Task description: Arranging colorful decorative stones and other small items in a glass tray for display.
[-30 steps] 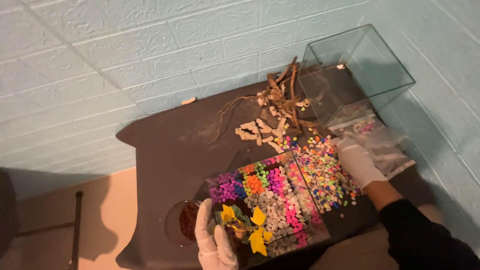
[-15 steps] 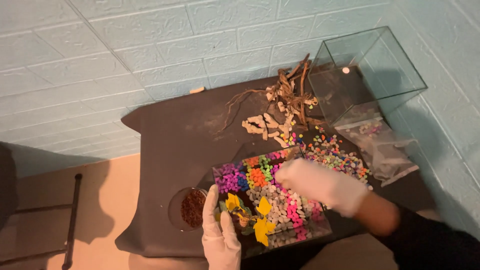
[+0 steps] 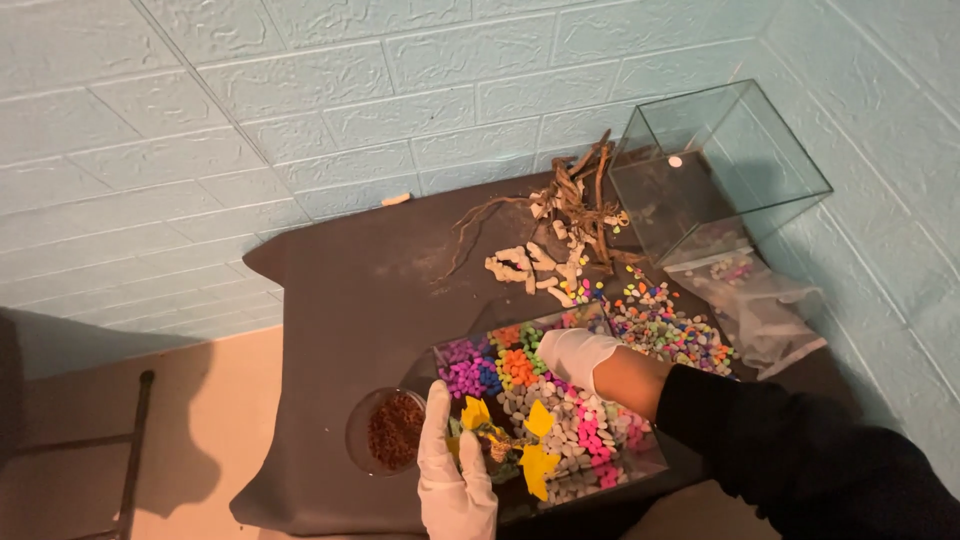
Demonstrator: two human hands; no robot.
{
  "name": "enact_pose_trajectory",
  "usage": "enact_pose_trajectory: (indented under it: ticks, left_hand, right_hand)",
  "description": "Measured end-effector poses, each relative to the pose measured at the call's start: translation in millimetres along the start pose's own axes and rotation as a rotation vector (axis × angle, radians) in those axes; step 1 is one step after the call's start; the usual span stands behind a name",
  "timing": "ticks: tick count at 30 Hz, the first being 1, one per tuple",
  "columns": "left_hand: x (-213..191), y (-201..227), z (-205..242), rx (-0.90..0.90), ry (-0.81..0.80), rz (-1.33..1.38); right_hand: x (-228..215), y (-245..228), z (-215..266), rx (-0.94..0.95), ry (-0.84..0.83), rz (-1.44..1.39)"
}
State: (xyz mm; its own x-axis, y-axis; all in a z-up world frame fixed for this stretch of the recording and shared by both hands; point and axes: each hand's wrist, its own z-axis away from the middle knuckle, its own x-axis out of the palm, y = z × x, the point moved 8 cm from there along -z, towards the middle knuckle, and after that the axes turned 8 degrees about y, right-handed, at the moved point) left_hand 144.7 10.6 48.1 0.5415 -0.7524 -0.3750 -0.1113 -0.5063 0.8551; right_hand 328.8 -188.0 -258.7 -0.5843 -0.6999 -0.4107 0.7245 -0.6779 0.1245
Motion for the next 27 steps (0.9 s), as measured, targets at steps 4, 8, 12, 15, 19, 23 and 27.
enact_pose_trajectory:
  ticks: [4, 8, 12, 15, 19, 23, 27]
  left_hand:
    - [-1, 1, 0, -0.01, 0.001, -0.02]
    - [0, -1, 0, 0.004, -0.008, 0.007]
    - [-1, 3, -1, -0.022, -0.033, -0.017]
    - [-3, -5, -2, -0.239, -0.025, -0.096]
    - [-1, -5, -3, -0.248, -0.065, -0.03]
    - [3, -3, -1, -0.296, -0.101, -0.006]
    - [3, -4, -1, -0.273, -0.103, 0.029]
  right_hand:
    - [8, -3, -25, -0.085, -0.073, 0.134]
    - [6, 10, 1, 0.088, -0.322, -0.077]
    - [-26, 18, 153, 0.136, -0.235, 0.216]
    - [-74, 24, 271, -0.274, 1.072, -0.066]
    - [-18, 87, 302, 0.087, 1.135, -0.346]
    - [86, 110, 259, 0.595, 0.851, -1.147]
    - [135, 72, 223, 0.602, 0.801, -1.279]
